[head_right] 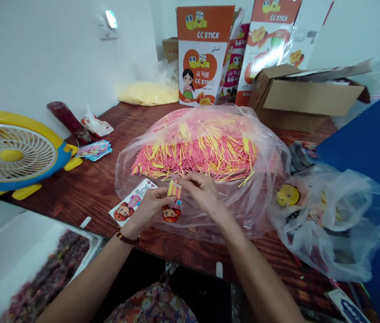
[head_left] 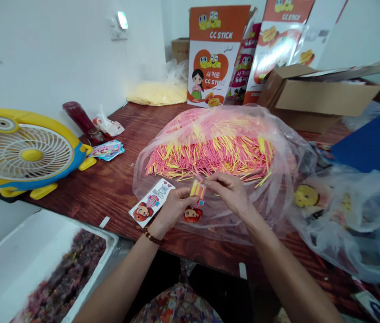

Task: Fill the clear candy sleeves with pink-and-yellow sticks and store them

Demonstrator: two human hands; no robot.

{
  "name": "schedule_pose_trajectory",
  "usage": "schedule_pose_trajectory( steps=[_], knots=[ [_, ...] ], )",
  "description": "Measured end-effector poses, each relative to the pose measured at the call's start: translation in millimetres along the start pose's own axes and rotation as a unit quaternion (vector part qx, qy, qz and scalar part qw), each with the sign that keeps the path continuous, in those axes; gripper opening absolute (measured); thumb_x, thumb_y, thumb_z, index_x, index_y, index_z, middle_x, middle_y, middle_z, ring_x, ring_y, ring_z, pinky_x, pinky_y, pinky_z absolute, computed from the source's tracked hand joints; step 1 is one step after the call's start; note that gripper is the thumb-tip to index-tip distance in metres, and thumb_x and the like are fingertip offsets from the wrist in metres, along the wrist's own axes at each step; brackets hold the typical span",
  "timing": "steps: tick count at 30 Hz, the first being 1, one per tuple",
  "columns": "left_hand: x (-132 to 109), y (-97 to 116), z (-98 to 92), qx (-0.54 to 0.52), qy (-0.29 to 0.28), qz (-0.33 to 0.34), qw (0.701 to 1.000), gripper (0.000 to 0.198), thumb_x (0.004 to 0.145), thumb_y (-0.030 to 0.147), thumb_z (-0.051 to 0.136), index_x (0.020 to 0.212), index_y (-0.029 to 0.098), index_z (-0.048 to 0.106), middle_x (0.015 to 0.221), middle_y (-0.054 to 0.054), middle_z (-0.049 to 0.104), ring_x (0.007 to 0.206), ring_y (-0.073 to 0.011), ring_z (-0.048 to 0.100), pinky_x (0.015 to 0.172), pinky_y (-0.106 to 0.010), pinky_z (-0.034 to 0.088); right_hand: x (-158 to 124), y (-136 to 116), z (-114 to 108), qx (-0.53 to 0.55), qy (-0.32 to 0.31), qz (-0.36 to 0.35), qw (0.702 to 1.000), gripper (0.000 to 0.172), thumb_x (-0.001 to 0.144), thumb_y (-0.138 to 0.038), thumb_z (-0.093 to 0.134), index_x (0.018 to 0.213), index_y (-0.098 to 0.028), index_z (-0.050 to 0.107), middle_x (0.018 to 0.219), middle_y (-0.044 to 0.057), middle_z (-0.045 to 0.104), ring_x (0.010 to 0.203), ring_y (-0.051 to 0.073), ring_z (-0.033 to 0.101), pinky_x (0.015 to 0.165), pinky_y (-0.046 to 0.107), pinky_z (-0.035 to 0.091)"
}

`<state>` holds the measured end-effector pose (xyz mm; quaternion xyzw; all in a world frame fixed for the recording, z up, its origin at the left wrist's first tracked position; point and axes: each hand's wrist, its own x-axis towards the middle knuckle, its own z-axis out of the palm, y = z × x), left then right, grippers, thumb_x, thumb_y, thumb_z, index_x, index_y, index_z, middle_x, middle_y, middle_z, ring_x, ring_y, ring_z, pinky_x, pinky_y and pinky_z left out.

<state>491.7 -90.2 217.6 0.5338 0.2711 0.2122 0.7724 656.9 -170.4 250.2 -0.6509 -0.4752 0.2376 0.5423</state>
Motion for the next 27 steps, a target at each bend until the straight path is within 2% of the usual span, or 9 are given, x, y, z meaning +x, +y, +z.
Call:
schedule_pose_trajectory(
  steps=[5, 7, 10, 13, 16, 18, 21, 24, 27],
  knots=[
    [1, 4, 1.6, -0.022, -0.028, -0.022, 0.999, 0.03, 0.067, 0.034, 0.082, 0.089, 0.014, 0.077, 0.074, -0.003, 0.072, 0.061, -0.0118, 0.059, 0.062, -0.025, 0.046, 2, 3, -2, 0.024, 0.019, 0.033, 0.999, 0.023, 0.077, -0.041, 0.068, 0.067, -0.02, 0.069, 0.059, -0.002, 0.056, 0.056, 0.012, 0.048, 0.052, 0.024, 0.037],
    [1, 3, 1.2, -0.016, -0.028, -0.025, 0.999, 0.031, 0.068, 0.034, 0.081, 0.091, 0.014, 0.078, 0.076, -0.004, 0.073, 0.061, -0.0122, 0.059, 0.063, -0.026, 0.046, 2, 4, -1, 0.038, 0.006, 0.045, 0.998, 0.023, 0.078, -0.042, 0.067, 0.069, -0.02, 0.068, 0.059, -0.002, 0.058, 0.055, 0.012, 0.048, 0.052, 0.024, 0.038],
    [2, 0, 0.0, -0.005, -0.019, -0.026, 0.999, 0.029, 0.068, 0.034, 0.081, 0.088, 0.013, 0.078, 0.078, -0.005, 0.074, 0.064, -0.0133, 0.06, 0.065, -0.027, 0.046, 2, 5, 1, 0.044, -0.016, 0.039, 0.998, 0.022, 0.078, -0.042, 0.067, 0.076, -0.02, 0.068, 0.064, -0.002, 0.06, 0.056, 0.011, 0.049, 0.052, 0.024, 0.038],
    [3, -2, -0.8, 0.006, -0.011, -0.019, 1.0, 0.026, 0.067, 0.034, 0.081, 0.082, 0.013, 0.078, 0.072, -0.004, 0.072, 0.061, -0.0127, 0.058, 0.062, -0.026, 0.044, 3, 10, 3, 0.013, -0.041, 0.029, 0.999, 0.026, 0.08, -0.043, 0.064, 0.069, -0.02, 0.064, 0.06, -0.003, 0.054, 0.055, 0.011, 0.046, 0.051, 0.023, 0.034],
    [5, -3, -0.5, 0.003, -0.011, -0.004, 1.0, 0.024, 0.067, 0.034, 0.08, 0.078, 0.013, 0.076, 0.07, -0.002, 0.07, 0.062, -0.0119, 0.057, 0.062, -0.025, 0.044, 3, 20, 5, 0.006, -0.029, 0.038, 0.999, 0.033, 0.082, -0.046, 0.061, 0.063, -0.019, 0.058, 0.054, -0.004, 0.048, 0.052, 0.01, 0.042, 0.049, 0.023, 0.032],
    [5, -4, -0.3, 0.0, -0.019, -0.009, 1.0, 0.025, 0.067, 0.032, 0.081, 0.082, 0.013, 0.075, 0.074, -0.002, 0.07, 0.064, -0.0116, 0.058, 0.064, -0.024, 0.045, 3, 26, 7, 0.029, -0.019, 0.059, 0.998, 0.033, 0.081, -0.049, 0.061, 0.065, -0.02, 0.058, 0.054, -0.004, 0.049, 0.049, 0.01, 0.042, 0.047, 0.023, 0.032],
    [5, -7, -0.5, -0.001, -0.018, -0.031, 0.999, 0.031, 0.062, 0.029, 0.084, 0.087, 0.014, 0.073, 0.077, -0.001, 0.07, 0.063, -0.0109, 0.057, 0.062, -0.023, 0.044, -1, 31, 10, 0.077, -0.036, 0.098, 0.992, 0.031, 0.079, -0.051, 0.063, 0.072, -0.02, 0.06, 0.057, -0.004, 0.053, 0.047, 0.01, 0.044, 0.045, 0.023, 0.034],
    [5, -9, -1.1, -0.007, 0.008, -0.026, 1.0, 0.027, 0.06, 0.028, 0.084, 0.079, 0.013, 0.071, 0.071, 0.0, 0.068, 0.06, -0.0105, 0.056, 0.059, -0.023, 0.043, -6, 32, 15, 0.131, -0.051, 0.125, 0.982, 0.03, 0.075, -0.049, 0.068, 0.078, -0.02, 0.06, 0.061, -0.005, 0.054, 0.048, 0.01, 0.046, 0.044, 0.023, 0.036],
    [5, -13, -2.9, 0.0, 0.018, -0.017, 1.0, 0.025, 0.061, 0.029, 0.083, 0.077, 0.013, 0.071, 0.071, -0.001, 0.068, 0.062, -0.0116, 0.057, 0.061, -0.023, 0.043, -10, 32, 22, 0.158, -0.056, 0.139, 0.976, 0.03, 0.07, -0.045, 0.072, 0.076, -0.02, 0.058, 0.059, -0.007, 0.052, 0.047, 0.009, 0.043, 0.045, 0.022, 0.035]
  ],
)
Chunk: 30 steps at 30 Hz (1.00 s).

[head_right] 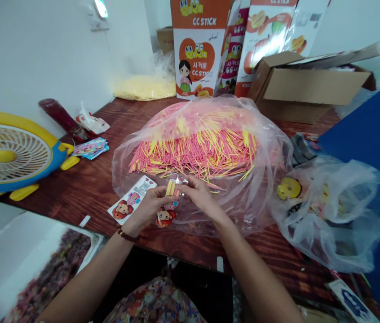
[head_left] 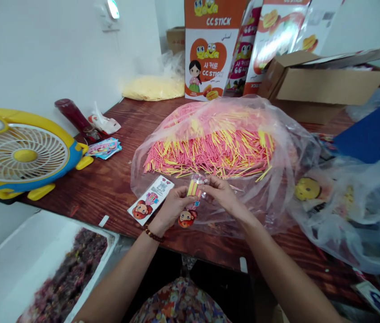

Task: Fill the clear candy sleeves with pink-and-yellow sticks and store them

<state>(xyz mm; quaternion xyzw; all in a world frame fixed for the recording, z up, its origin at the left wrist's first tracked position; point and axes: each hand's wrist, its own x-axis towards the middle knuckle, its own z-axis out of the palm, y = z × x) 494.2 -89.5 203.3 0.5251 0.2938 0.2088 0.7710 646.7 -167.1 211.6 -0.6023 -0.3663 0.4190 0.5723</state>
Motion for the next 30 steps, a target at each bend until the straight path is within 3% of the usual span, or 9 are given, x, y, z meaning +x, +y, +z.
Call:
schedule_pose_trajectory(
  steps=[8, 12, 16, 19, 21, 23, 26, 30],
  knots=[
    [-13, -22, -15.5, 0.144, -0.031, 0.01, 0.989, 0.028, 0.075, 0.034, 0.074, 0.094, 0.014, 0.072, 0.088, -0.007, 0.075, 0.077, -0.0196, 0.067, 0.069, -0.029, 0.051, -5, 28, -6, -0.003, -0.004, 0.045, 0.999, 0.033, 0.068, -0.046, 0.074, 0.065, -0.02, 0.053, 0.053, -0.007, 0.049, 0.047, 0.008, 0.039, 0.047, 0.023, 0.03],
    [-20, -20, -28.2, 0.28, 0.079, 0.118, 0.949, 0.031, 0.086, 0.032, 0.063, 0.114, 0.02, 0.066, 0.109, -0.008, 0.073, 0.098, -0.0214, 0.069, 0.088, -0.034, 0.053, 4, 48, -13, -0.019, 0.042, 0.054, 0.997, 0.038, 0.065, -0.049, 0.074, 0.063, -0.022, 0.048, 0.052, -0.007, 0.05, 0.048, 0.01, 0.041, 0.049, 0.023, 0.032],
    [-15, -5, -48.4, 0.404, 0.148, 0.212, 0.878, 0.025, 0.091, 0.03, 0.056, 0.112, 0.021, 0.066, 0.108, -0.007, 0.073, 0.098, -0.021, 0.068, 0.09, -0.036, 0.052, 13, 45, -12, -0.209, 0.013, 0.037, 0.977, 0.028, 0.079, -0.043, 0.064, 0.065, -0.021, 0.053, 0.053, -0.004, 0.055, 0.052, 0.013, 0.05, 0.053, 0.025, 0.035],
    [-10, 4, -69.3, 0.502, 0.171, 0.265, 0.806, 0.023, 0.091, 0.033, 0.056, 0.106, 0.02, 0.068, 0.103, -0.008, 0.073, 0.097, -0.024, 0.065, 0.09, -0.039, 0.05, 14, 25, -25, -0.413, 0.025, -0.002, 0.91, 0.021, 0.091, -0.035, 0.053, 0.083, -0.02, 0.065, 0.074, 0.002, 0.068, 0.068, 0.017, 0.06, 0.062, 0.026, 0.038],
    [-8, 6, -83.2, 0.558, 0.181, 0.274, 0.762, 0.023, 0.091, 0.033, 0.055, 0.103, 0.019, 0.068, 0.1, -0.009, 0.072, 0.097, -0.0262, 0.062, 0.089, -0.041, 0.049, 16, 12, -43, -0.54, 0.062, -0.009, 0.839, 0.022, 0.094, -0.028, 0.047, 0.099, -0.021, 0.067, 0.093, 0.006, 0.071, 0.082, 0.019, 0.063, 0.068, 0.028, 0.039],
    [-7, 5, -94.3, 0.596, 0.185, 0.261, 0.737, 0.023, 0.092, 0.031, 0.053, 0.104, 0.018, 0.067, 0.101, -0.01, 0.071, 0.097, -0.0274, 0.06, 0.089, -0.043, 0.047, 20, 5, -63, -0.647, 0.039, -0.026, 0.761, 0.026, 0.093, -0.02, 0.046, 0.111, -0.02, 0.065, 0.107, 0.01, 0.068, 0.095, 0.022, 0.062, 0.073, 0.029, 0.04],
    [-5, 1, -103.5, 0.618, 0.173, 0.236, 0.73, 0.024, 0.093, 0.029, 0.051, 0.108, 0.017, 0.065, 0.105, -0.011, 0.069, 0.098, -0.0273, 0.059, 0.089, -0.043, 0.046, 33, 6, -83, -0.72, -0.052, -0.076, 0.688, 0.031, 0.091, -0.019, 0.051, 0.119, -0.018, 0.063, 0.111, 0.012, 0.064, 0.101, 0.025, 0.058, 0.082, 0.032, 0.04],
    [-1, -7, -106.5, 0.609, 0.165, 0.228, 0.741, 0.025, 0.093, 0.03, 0.051, 0.111, 0.018, 0.063, 0.107, -0.011, 0.067, 0.099, -0.0271, 0.059, 0.09, -0.043, 0.047, 56, 15, -86, -0.738, -0.084, -0.114, 0.66, 0.035, 0.093, -0.028, 0.051, 0.125, -0.017, 0.06, 0.109, 0.013, 0.062, 0.101, 0.027, 0.056, 0.087, 0.035, 0.039]
  ],
)
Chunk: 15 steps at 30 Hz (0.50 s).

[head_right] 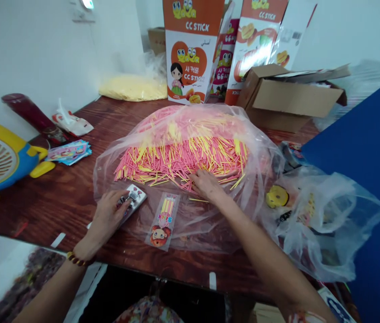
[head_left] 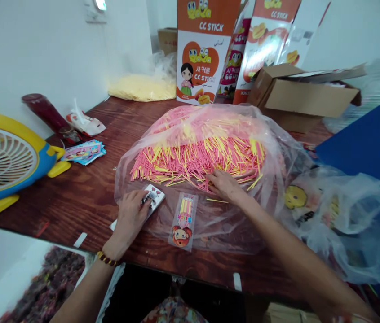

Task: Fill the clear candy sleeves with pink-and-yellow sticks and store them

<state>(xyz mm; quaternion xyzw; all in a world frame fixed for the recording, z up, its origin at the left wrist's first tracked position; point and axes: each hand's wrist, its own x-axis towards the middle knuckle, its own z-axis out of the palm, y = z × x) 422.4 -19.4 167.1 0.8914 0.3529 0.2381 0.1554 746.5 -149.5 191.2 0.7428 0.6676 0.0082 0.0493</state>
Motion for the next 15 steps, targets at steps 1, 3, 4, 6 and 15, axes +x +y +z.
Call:
schedule_pose_trajectory(
  steps=[1, 3, 4, 6, 15],
  knots=[
    [0, 0, 1.5, -0.003, 0.002, -0.002, 1.0, 0.026, 0.093, 0.03, 0.051, 0.112, 0.017, 0.063, 0.106, -0.011, 0.066, 0.099, -0.0272, 0.059, 0.089, -0.043, 0.047, 5, 0, 2, -0.003, 0.006, -0.006, 1.0, 0.036, 0.093, -0.03, 0.052, 0.127, -0.017, 0.059, 0.111, 0.013, 0.062, 0.103, 0.027, 0.055, 0.088, 0.036, 0.038],
    [1, -1, 2.7, -0.008, 0.006, -0.008, 1.0, 0.028, 0.092, 0.031, 0.051, 0.114, 0.017, 0.062, 0.106, -0.011, 0.065, 0.099, -0.0277, 0.059, 0.089, -0.043, 0.047, 14, -2, 3, -0.008, 0.017, -0.016, 1.0, 0.037, 0.092, -0.032, 0.055, 0.125, -0.016, 0.06, 0.113, 0.014, 0.061, 0.106, 0.028, 0.053, 0.091, 0.037, 0.037],
    [1, -1, 2.4, -0.01, 0.007, -0.011, 1.0, 0.029, 0.092, 0.03, 0.051, 0.116, 0.016, 0.061, 0.107, -0.011, 0.064, 0.099, -0.0278, 0.058, 0.089, -0.043, 0.048, 17, -2, 3, -0.012, 0.02, -0.02, 1.0, 0.035, 0.092, -0.032, 0.056, 0.122, -0.016, 0.062, 0.114, 0.014, 0.061, 0.107, 0.029, 0.052, 0.091, 0.038, 0.036],
    [3, -1, 1.1, -0.015, 0.007, -0.019, 1.0, 0.031, 0.092, 0.03, 0.051, 0.118, 0.016, 0.06, 0.108, -0.011, 0.064, 0.1, -0.0279, 0.058, 0.09, -0.044, 0.048, 22, -4, 3, -0.021, 0.024, -0.022, 0.999, 0.03, 0.092, -0.034, 0.056, 0.113, -0.015, 0.065, 0.114, 0.015, 0.061, 0.107, 0.029, 0.051, 0.091, 0.038, 0.035],
    [7, -3, 1.7, -0.038, -0.008, -0.038, 0.999, 0.032, 0.092, 0.03, 0.052, 0.119, 0.016, 0.061, 0.109, -0.011, 0.064, 0.102, -0.027, 0.06, 0.091, -0.043, 0.049, 35, -16, 5, -0.043, 0.032, 0.045, 0.998, 0.037, 0.099, -0.043, 0.042, 0.107, -0.015, 0.066, 0.108, 0.015, 0.069, 0.104, 0.028, 0.057, 0.09, 0.041, 0.031]
  ],
)
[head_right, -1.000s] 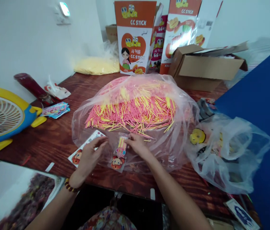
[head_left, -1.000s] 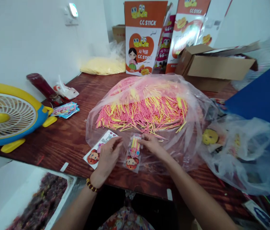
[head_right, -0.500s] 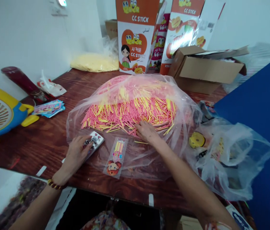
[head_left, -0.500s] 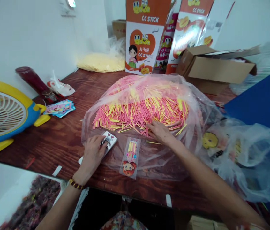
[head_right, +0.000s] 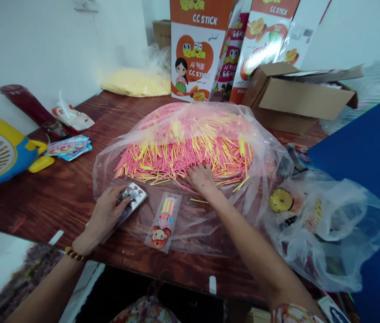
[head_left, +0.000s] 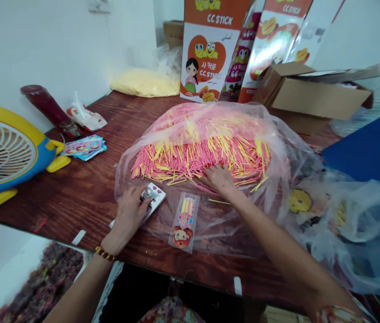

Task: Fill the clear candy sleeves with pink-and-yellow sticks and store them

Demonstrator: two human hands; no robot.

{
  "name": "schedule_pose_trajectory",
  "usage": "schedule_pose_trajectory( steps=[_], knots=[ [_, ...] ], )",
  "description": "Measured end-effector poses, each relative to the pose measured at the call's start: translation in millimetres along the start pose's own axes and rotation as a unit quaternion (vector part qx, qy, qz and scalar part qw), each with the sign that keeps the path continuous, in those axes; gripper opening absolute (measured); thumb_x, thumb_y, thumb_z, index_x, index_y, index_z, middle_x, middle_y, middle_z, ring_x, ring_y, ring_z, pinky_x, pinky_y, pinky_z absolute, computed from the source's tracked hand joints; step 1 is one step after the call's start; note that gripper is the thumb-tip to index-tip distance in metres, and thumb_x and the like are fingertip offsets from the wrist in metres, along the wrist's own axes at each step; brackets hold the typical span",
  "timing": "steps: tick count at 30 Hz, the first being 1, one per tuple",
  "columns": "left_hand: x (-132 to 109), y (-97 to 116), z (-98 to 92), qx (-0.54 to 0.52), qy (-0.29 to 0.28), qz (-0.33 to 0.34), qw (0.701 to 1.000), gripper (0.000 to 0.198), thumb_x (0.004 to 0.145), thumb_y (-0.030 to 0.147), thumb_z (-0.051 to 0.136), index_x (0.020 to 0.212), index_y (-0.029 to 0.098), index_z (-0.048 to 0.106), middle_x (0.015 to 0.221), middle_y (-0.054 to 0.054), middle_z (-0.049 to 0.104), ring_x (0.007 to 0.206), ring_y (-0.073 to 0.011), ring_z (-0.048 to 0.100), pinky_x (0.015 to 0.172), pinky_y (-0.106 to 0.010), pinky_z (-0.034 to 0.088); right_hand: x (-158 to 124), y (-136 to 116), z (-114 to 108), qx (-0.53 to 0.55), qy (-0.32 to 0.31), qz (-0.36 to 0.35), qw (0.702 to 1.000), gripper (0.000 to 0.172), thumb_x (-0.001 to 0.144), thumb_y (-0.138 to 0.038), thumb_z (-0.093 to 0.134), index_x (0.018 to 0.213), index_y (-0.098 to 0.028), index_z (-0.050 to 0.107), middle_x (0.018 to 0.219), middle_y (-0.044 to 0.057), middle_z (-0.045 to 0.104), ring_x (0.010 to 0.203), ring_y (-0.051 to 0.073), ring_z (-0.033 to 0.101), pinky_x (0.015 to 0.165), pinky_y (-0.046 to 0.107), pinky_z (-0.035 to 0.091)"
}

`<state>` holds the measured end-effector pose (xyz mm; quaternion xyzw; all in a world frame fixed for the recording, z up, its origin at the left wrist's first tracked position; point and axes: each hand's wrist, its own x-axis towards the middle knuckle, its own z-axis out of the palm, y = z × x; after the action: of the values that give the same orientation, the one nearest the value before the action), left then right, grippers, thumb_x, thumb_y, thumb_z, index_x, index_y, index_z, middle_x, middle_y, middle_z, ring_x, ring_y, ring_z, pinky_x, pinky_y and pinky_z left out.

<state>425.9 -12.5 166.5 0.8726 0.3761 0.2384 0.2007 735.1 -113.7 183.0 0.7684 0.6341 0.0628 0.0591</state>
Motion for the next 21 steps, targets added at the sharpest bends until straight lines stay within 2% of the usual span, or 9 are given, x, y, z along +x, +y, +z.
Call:
schedule_pose_trajectory(
  steps=[4, 9, 13, 17, 21],
  knots=[
    [-1, -2, 2.2, 0.012, -0.004, -0.009, 1.0, 0.035, 0.092, 0.032, 0.052, 0.122, 0.015, 0.059, 0.111, -0.013, 0.064, 0.103, -0.0281, 0.06, 0.092, -0.044, 0.049, 9, -12, 3, 0.005, 0.009, 0.027, 1.0, 0.037, 0.097, -0.044, 0.045, 0.106, -0.013, 0.064, 0.108, 0.016, 0.069, 0.101, 0.028, 0.06, 0.091, 0.041, 0.031],
    [2, -4, 3.6, 0.043, -0.013, -0.025, 0.999, 0.037, 0.092, 0.033, 0.052, 0.124, 0.014, 0.058, 0.113, -0.014, 0.064, 0.106, -0.0287, 0.058, 0.094, -0.044, 0.047, 12, -27, 8, 0.013, -0.002, 0.062, 0.998, 0.026, 0.096, -0.025, 0.043, 0.107, -0.009, 0.061, 0.108, 0.018, 0.068, 0.099, 0.028, 0.061, 0.09, 0.04, 0.034],
    [7, -8, 5.1, 0.078, -0.025, -0.026, 0.996, 0.035, 0.091, 0.038, 0.055, 0.118, 0.018, 0.061, 0.111, -0.012, 0.064, 0.107, -0.029, 0.057, 0.094, -0.042, 0.045, 10, -28, 9, 0.035, -0.011, 0.077, 0.996, 0.027, 0.098, -0.019, 0.035, 0.11, -0.01, 0.058, 0.109, 0.019, 0.067, 0.101, 0.028, 0.062, 0.087, 0.038, 0.035],
    [9, -10, 6.7, 0.085, -0.018, -0.016, 0.996, 0.03, 0.09, 0.038, 0.056, 0.113, 0.02, 0.064, 0.107, -0.011, 0.065, 0.101, -0.0281, 0.058, 0.09, -0.04, 0.045, 5, -22, 10, 0.109, -0.041, 0.099, 0.988, 0.027, 0.094, -0.012, 0.034, 0.108, -0.012, 0.057, 0.099, 0.016, 0.07, 0.097, 0.026, 0.064, 0.086, 0.036, 0.037],
    [6, -6, 6.1, 0.082, 0.005, -0.011, 0.997, 0.03, 0.09, 0.035, 0.058, 0.116, 0.021, 0.062, 0.106, -0.01, 0.064, 0.099, -0.0269, 0.058, 0.088, -0.039, 0.045, -2, -9, 15, 0.24, -0.017, 0.112, 0.964, 0.024, 0.094, -0.019, 0.035, 0.096, -0.016, 0.058, 0.095, 0.013, 0.069, 0.087, 0.024, 0.063, 0.076, 0.033, 0.041]
  ],
)
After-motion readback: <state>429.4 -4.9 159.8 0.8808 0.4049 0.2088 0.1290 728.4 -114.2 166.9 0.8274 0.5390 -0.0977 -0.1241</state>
